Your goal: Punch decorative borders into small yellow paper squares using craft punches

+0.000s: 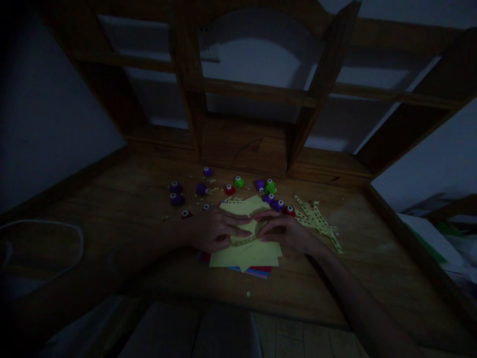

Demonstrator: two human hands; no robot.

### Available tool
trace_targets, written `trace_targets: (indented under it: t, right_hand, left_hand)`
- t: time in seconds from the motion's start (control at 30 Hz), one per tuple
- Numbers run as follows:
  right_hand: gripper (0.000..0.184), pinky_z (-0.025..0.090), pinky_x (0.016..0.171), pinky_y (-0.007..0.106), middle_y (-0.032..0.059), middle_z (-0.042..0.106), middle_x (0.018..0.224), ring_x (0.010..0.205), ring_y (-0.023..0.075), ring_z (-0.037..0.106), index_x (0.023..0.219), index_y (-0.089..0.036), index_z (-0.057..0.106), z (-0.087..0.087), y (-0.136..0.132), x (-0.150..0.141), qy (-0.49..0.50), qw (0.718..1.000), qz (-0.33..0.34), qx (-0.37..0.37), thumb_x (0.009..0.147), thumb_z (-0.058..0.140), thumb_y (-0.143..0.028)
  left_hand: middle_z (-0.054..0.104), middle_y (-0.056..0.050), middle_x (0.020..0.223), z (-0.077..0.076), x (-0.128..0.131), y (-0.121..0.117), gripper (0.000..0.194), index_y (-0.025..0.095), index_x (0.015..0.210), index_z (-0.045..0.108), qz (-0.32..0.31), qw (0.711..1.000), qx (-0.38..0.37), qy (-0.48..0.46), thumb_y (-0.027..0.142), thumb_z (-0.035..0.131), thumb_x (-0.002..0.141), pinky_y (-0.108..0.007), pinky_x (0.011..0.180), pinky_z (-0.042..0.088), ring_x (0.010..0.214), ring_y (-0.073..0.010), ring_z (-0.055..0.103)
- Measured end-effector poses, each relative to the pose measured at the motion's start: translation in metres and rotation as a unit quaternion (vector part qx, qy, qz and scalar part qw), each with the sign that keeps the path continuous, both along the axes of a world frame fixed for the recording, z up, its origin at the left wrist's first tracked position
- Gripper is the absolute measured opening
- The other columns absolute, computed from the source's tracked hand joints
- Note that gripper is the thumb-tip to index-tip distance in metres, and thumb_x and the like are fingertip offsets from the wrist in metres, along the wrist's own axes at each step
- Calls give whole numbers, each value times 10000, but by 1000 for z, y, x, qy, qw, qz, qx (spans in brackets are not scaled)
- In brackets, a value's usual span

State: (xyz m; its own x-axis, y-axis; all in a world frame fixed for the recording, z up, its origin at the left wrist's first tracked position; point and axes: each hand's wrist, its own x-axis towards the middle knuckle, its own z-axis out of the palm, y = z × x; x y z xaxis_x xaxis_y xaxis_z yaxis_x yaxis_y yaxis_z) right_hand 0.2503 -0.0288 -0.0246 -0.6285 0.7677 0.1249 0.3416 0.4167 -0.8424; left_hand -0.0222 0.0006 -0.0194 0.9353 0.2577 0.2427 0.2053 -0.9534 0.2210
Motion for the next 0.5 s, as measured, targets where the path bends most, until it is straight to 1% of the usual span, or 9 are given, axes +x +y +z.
trace_targets:
  t: [0.1, 0.3, 0.4, 0.5]
  right_hand:
    - [180, 409, 1024, 412, 17, 558, 1269, 1183, 209, 516, 938, -286, 718, 0, -1, 0, 0, 1000, -15, 0, 777, 688, -363]
    - [130, 409, 1016, 404, 31, 553, 1269, 1175, 214, 521, 873, -260, 732, -2, 0, 0, -6, 1000, -8, 12, 804, 664, -348]
    - [135, 417, 1007, 397, 36, 555, 1267, 1177, 220, 519, 867, -259, 737, -1, 1, 3, -9, 1000, -1, -2, 802, 666, -353]
    - [126, 421, 1005, 395, 30, 550, 1277, 1185, 224, 512, 845, -262, 744, 0, 1, 6, -16, 1000, 9, -22, 798, 671, -354]
  left_hand:
    - [452, -17, 1399, -2, 0, 0, 502, 298, 1269, 548, 6, 1000, 12, -7, 170, 479, 788, -338, 990, 429, 1215, -191, 512]
    - [420, -58, 1423, -6, 1, 0, 478, 259, 1283, 540, -18, 999, 44, -10, 212, 479, 811, -343, 1000, 420, 1232, -211, 496]
    - [414, -61, 1428, -7, 1, 0, 484, 259, 1292, 530, -19, 998, 55, -9, 213, 478, 813, -350, 1010, 408, 1248, -216, 479]
    - [429, -60, 1417, -6, 1, 0, 479, 269, 1292, 530, -16, 998, 57, -3, 219, 476, 819, -351, 994, 420, 1231, -218, 495]
